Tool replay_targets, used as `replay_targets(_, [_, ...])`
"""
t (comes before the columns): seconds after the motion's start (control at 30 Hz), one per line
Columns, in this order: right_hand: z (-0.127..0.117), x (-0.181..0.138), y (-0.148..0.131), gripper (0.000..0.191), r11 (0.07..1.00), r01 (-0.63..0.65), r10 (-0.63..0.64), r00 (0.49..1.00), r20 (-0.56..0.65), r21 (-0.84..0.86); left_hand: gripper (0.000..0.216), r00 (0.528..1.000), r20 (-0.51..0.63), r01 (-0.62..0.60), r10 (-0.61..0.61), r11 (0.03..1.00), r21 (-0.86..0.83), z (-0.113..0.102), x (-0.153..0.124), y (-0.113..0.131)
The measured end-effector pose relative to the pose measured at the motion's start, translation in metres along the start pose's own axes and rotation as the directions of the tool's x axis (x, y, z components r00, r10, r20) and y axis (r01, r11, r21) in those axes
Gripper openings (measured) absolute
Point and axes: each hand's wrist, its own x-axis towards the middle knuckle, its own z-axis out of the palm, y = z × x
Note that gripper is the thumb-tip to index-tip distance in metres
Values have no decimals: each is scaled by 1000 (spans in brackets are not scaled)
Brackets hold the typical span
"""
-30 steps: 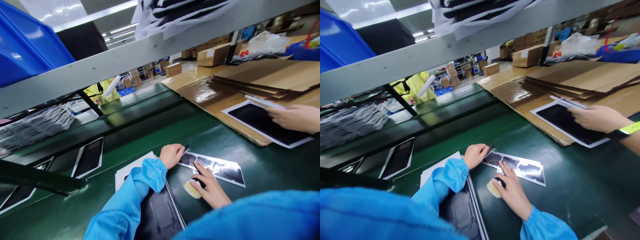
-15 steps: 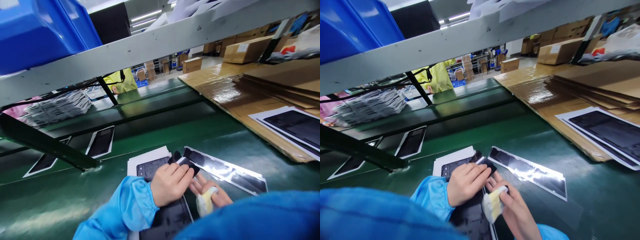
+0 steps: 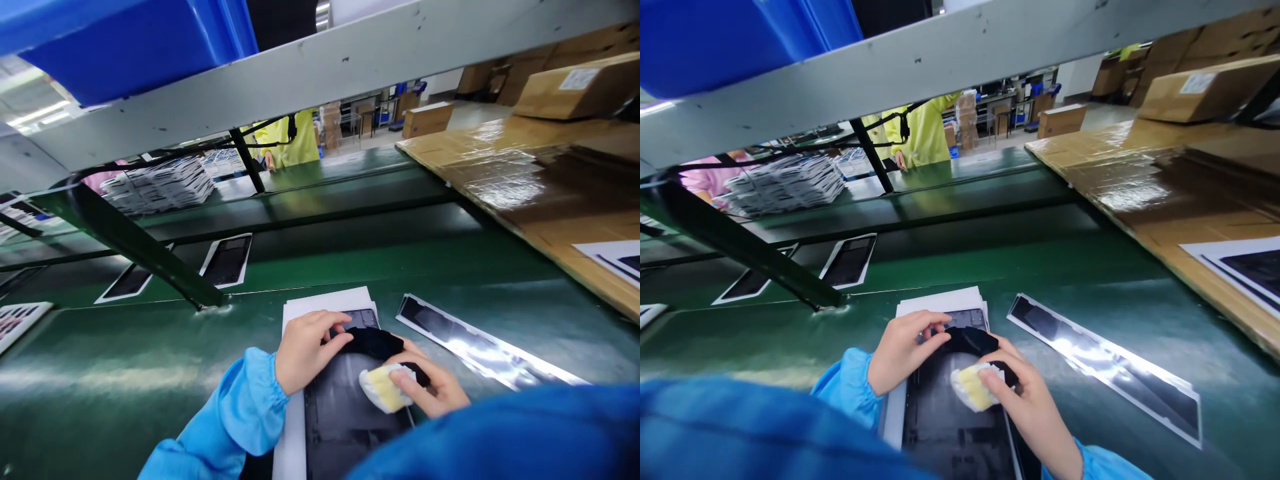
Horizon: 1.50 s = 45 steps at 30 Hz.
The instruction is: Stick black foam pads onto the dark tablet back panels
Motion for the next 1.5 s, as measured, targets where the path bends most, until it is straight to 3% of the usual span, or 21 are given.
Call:
replay_targets(0.17, [-1, 0, -9, 26, 995, 88, -84, 994, 73, -49, 14, 998, 35, 54, -52, 996, -74, -3, 1, -4])
replay_targets(0.23, [-9, 0, -11, 25, 986, 151, -150, 989, 15, -66, 15, 995, 3, 98, -98, 993, -71, -7, 3, -9])
replay_targets(0.3, [-19, 0, -9, 24, 961, 168, -204, 967, -151, -219, 14, 986, -27, 166, -168, 984, -67, -11, 6, -16])
replay_targets(0.37, [-29, -1, -2, 25, 877, 107, -258, 927, -271, -469, 17, 972, -34, 229, -232, 971, -72, -14, 9, -23])
replay_targets(0.43, [-34, -1, 10, 29, 752, 58, -293, 921, -255, -657, 21, 962, -14, 270, -272, 960, -77, -16, 11, -30])
replay_targets(0.5, [-33, 1, 25, 33, 701, 78, -287, 941, -180, -708, 19, 957, 30, 291, -290, 953, -82, -14, 13, -35])
replay_targets(0.67, [-22, 5, 52, 26, 862, 54, -186, 959, -214, -504, 20, 935, 111, 347, -336, 932, -104, -5, 14, -43])
replay_targets(0.8, [-23, 10, 46, 24, 981, -127, 72, 943, -326, -150, 21, 939, 137, 329, -317, 941, -79, 0, 14, -46])
replay_targets(0.97, [-23, 27, 13, 43, 949, -228, 300, 862, -408, 217, 21, 948, 146, 294, -283, 954, -60, 1, 13, -47])
replay_targets(1.1, [-10, 43, -18, 54, 865, -233, 373, 891, -258, 445, 21, 951, 152, 279, -269, 959, -49, 0, 12, -46])
replay_targets(1.27, [10, 53, -35, 43, 936, -205, 274, 934, -228, 286, 20, 952, 159, 270, -260, 962, -43, 0, 12, -47])
replay_targets(1.4, [21, 51, -29, 26, 995, -85, 95, 964, -250, 52, 19, 953, 161, 267, -258, 963, -41, 1, 12, -47])
replay_targets(1.5, [25, 47, -21, 24, 997, -28, 8, 968, -250, -75, 19, 952, 163, 269, -259, 962, -43, 1, 12, -48])
